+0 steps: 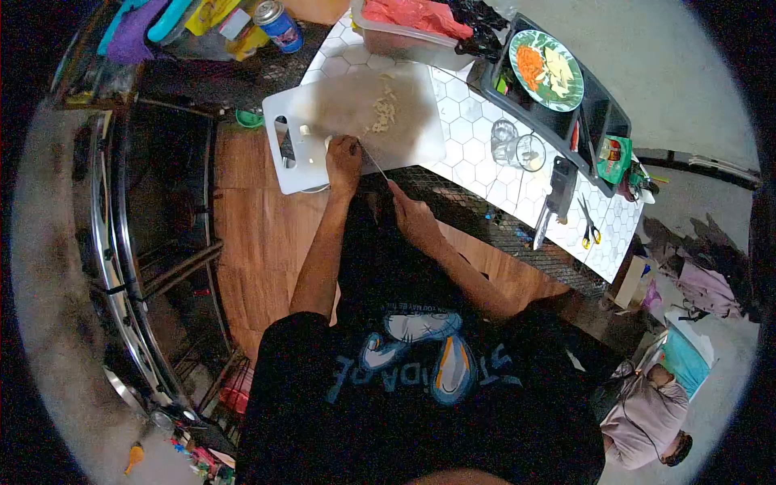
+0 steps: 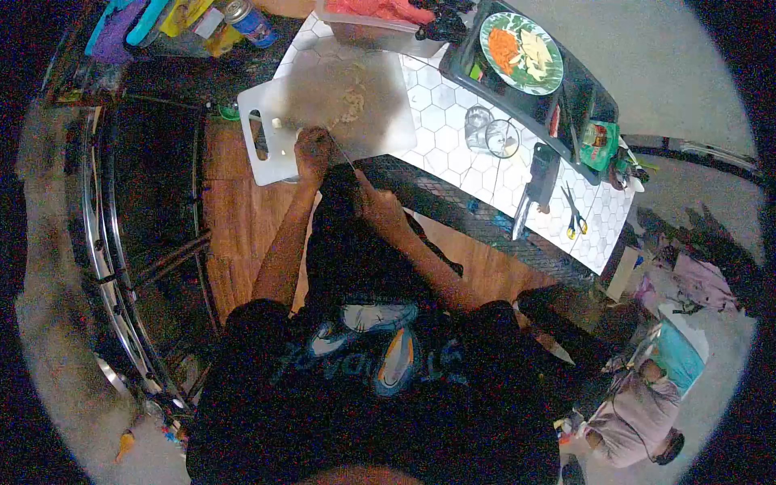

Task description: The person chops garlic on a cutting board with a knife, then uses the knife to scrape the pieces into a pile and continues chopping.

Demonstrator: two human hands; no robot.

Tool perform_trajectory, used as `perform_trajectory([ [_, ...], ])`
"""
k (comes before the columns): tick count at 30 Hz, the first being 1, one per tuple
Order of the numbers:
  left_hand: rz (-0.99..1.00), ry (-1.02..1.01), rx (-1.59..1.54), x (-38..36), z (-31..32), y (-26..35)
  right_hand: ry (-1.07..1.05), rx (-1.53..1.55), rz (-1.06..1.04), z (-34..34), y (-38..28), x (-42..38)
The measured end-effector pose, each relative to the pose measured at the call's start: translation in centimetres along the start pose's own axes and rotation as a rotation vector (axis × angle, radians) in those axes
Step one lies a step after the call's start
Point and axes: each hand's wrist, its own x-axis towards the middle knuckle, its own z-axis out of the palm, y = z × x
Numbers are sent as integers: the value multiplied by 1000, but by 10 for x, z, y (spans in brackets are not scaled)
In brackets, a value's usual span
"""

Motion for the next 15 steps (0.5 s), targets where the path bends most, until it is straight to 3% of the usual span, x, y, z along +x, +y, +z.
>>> perform_trajectory([
  [3, 17, 54, -46, 3, -2, 2, -27, -18, 70, 7, 8, 8],
  [5, -9, 27, -62, 1, -4, 6, 82, 44, -68, 11, 13, 7],
  [9, -13, -4, -16, 0, 1, -6, 130, 69, -75, 5, 14, 4],
  [11, 156, -19, 227, -1, 17, -26, 116, 39, -117, 7, 18, 1],
  [15, 220, 35, 231, -5, 9, -18, 104, 15, -149, 11, 17, -4],
])
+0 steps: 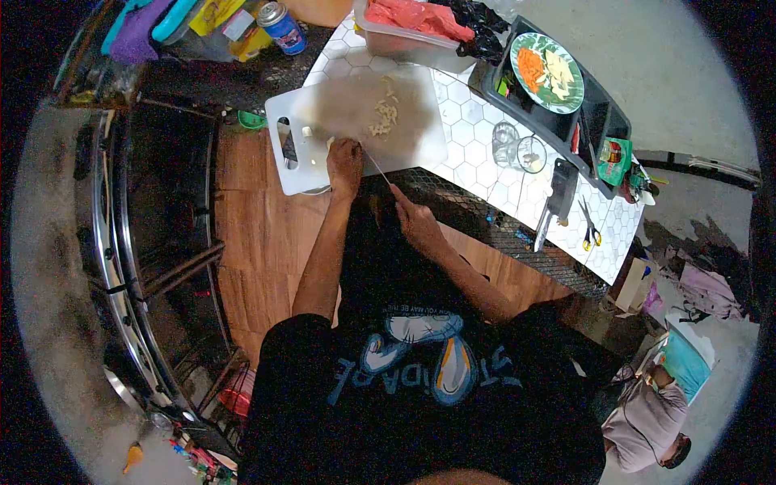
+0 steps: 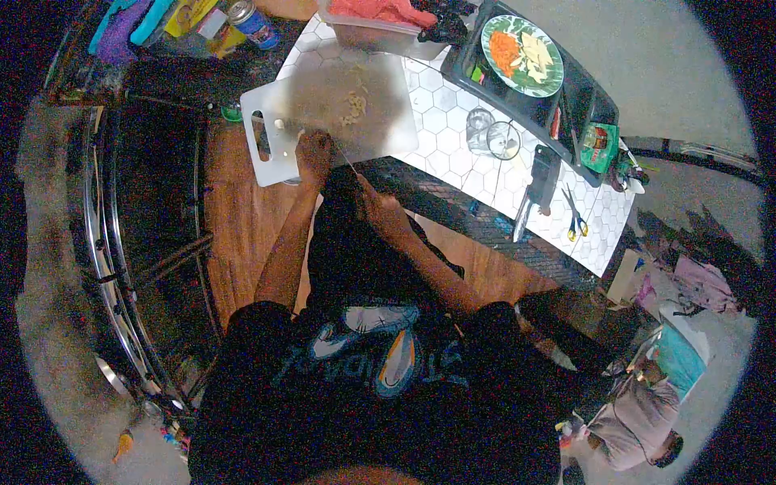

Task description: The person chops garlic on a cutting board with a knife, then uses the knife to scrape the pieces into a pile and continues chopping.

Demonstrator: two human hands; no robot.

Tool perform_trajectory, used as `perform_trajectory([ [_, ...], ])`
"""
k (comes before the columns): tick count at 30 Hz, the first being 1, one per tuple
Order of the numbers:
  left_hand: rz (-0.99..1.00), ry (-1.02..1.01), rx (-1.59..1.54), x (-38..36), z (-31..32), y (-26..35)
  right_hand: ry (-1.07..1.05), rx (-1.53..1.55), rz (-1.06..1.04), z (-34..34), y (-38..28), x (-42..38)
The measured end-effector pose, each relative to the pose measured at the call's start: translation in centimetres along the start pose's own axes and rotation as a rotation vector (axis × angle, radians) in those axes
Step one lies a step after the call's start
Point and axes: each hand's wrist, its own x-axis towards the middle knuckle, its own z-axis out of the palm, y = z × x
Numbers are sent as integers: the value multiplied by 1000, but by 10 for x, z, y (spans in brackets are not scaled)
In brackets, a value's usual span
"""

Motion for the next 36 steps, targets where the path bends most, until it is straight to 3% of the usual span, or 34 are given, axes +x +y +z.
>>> perform_trajectory([
  [2, -80, -49, 127, 3, -4, 7, -75, -11, 80, -10, -8, 4],
  [6, -127, -54, 24, 4, 0, 2, -137, -156, 163, 5, -1, 6],
  [8, -276, 2, -192, 4, -14, 15, 22, -53, 25, 4, 2, 8],
  [11, -149, 58, -187, 5, -10, 9, 35, 73, 22, -7, -8, 7],
  [14, -205, -47, -164, 10, -23, 17, -51, 71, 37, -12, -9, 1],
  [20, -184, -27, -52, 5, -17, 18, -70, -65, 92, 0, 2, 2],
  [23, -209, -44, -182, 7, -11, 9, -81, -2, 161, 4, -1, 9],
  [27, -241, -87, -69, 8, -7, 10, -13, 32, 83, -5, -1, 6],
  [30, -196, 17, -92, 4, -3, 6, 30, 92, 37, -15, -5, 4],
  [32, -57, -107, 150, 3, 7, -4, -7, 180, 7, -18, -6, 5],
  [36, -173, 0, -157, 5, -12, 13, -51, 7, 21, -8, 9, 0],
])
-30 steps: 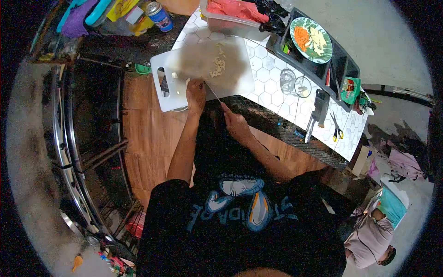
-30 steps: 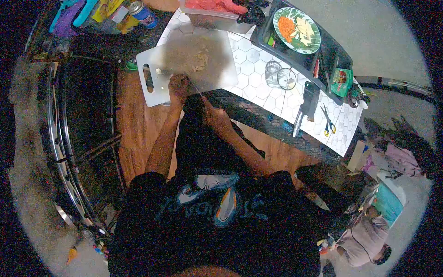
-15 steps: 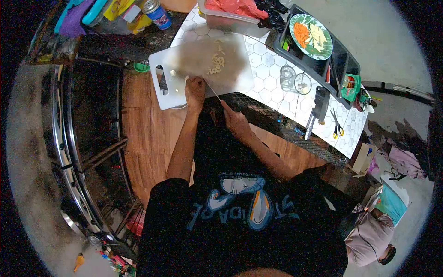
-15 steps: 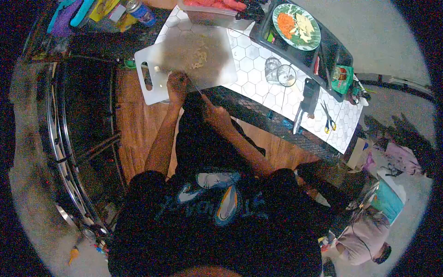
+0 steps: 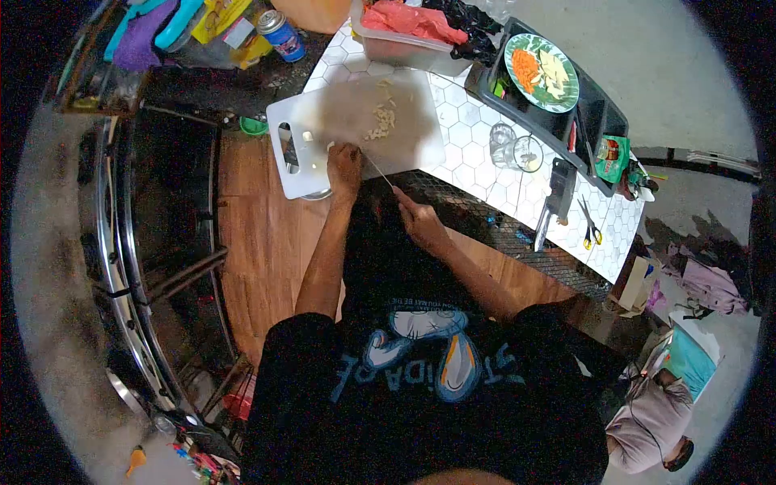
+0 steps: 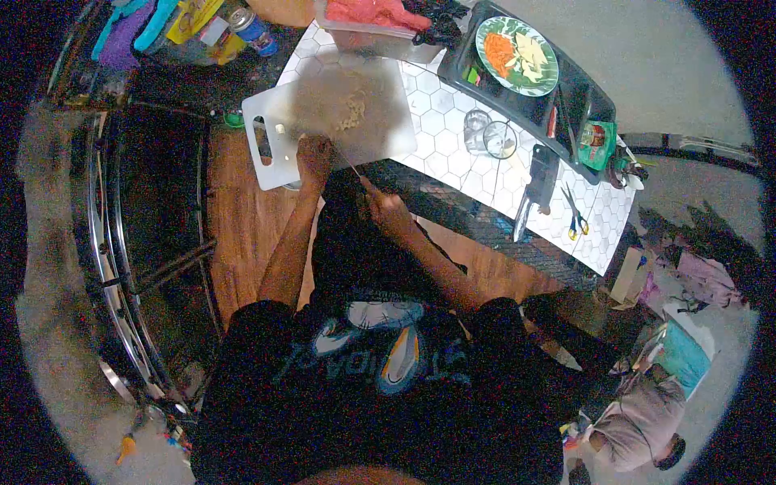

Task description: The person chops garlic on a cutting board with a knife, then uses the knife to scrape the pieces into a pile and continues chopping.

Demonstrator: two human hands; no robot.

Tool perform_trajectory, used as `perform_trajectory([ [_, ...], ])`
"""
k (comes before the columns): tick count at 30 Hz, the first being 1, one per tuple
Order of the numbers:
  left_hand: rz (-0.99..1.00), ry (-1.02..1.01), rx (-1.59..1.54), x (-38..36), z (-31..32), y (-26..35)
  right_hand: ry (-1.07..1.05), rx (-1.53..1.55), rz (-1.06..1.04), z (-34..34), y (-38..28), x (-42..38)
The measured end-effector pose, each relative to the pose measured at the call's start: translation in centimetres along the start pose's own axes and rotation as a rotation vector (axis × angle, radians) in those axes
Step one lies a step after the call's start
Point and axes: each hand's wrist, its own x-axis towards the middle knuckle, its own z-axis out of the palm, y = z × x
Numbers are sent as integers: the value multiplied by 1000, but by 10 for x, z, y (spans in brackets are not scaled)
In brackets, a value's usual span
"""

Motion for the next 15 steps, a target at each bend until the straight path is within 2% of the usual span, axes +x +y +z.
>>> perform_trajectory([
  [2, -420, 95, -1379, -5, 2, 4, -39, 55, 51, -9, -11, 3],
  [3, -427, 98, -1378, -5, 0, 6, -46, 55, 53, -9, -10, 2],
  [5, -69, 74, -458, -5, -6, 7, -74, 26, 58, -9, -10, 0],
  [6, -75, 71, -456, -7, -5, 2, -79, 28, 62, -8, -10, -1],
  [8, 58, 58, -86, -5, -1, -6, -59, -47, 18, -7, -10, 1],
  [9, 56, 52, -88, -8, 12, -18, -61, -47, 24, -5, -8, 0],
  [11, -248, 129, -865, -11, 42, -40, -80, -128, 71, 5, 1, 2],
  [12, -246, 129, -867, -9, 34, -31, -77, -130, 71, 5, 3, 1],
  [14, 61, 132, -89, -1, -1, -1, -56, -94, 67, 7, 5, 2],
  [15, 66, 132, -92, 0, -10, 7, -51, -96, 68, 5, 1, 2],
])
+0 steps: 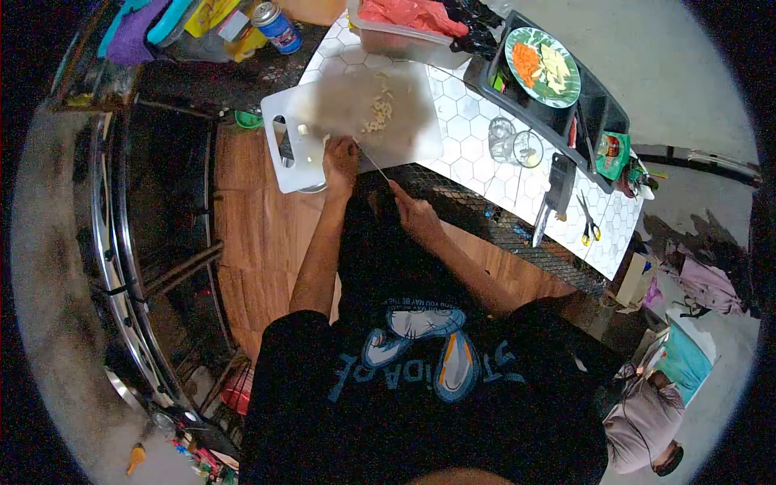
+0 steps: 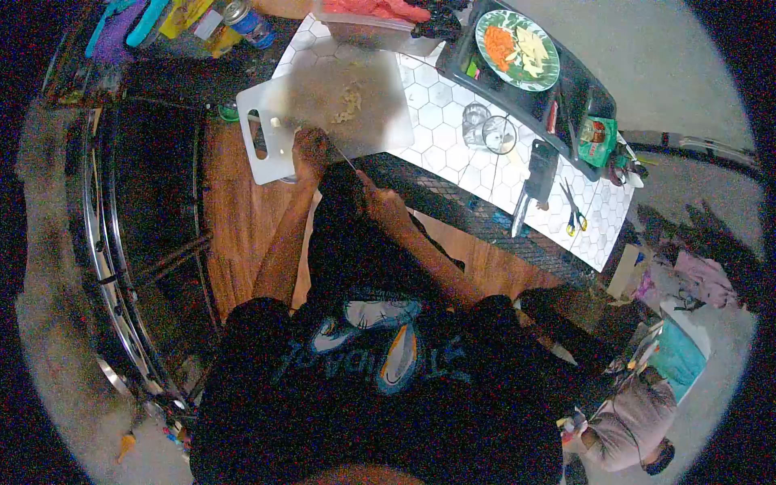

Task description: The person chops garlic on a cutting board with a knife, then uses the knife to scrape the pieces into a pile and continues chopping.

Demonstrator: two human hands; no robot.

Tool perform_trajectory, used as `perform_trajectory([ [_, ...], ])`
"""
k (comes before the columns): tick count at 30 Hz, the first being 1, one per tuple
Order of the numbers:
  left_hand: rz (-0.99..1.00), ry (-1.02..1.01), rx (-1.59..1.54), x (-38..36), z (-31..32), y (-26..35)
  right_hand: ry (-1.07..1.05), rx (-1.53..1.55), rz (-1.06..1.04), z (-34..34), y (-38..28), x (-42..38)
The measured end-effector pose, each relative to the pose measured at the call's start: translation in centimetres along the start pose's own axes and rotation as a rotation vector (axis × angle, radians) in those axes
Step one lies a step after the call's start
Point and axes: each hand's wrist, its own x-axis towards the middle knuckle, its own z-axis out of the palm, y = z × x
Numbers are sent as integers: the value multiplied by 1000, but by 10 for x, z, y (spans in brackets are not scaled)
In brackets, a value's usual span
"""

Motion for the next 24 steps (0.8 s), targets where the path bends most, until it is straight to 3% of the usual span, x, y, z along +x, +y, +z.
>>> perform_trajectory([
  [3, -15, -59, -56, 3, -1, 4, 23, -18, -61, -5, -7, -1],
  [6, 0, -20, 89, -7, 18, -18, 41, 17, -39, -4, -7, 2],
  [8, 8, -165, 204, 1, 4, -8, -67, 74, 137, -14, -21, 5],
  [12, 25, -158, 261, 3, 10, -10, -152, -77, 175, -13, -22, 11],
  [14, 170, -51, 266, -3, 11, -16, -136, 12, 222, -18, -30, 13],
  [17, 91, 32, 90, -7, 15, -23, -120, 80, 215, -24, -22, 11],
  [20, 50, -24, 252, -13, 21, -24, 34, 123, 110, -17, -3, 5],
  [23, -26, -78, 206, -5, 12, -10, -36, 196, 100, -23, -10, 6],
  [24, -23, -72, 208, -4, 12, -12, -139, 279, 191, -24, -8, 5],
])
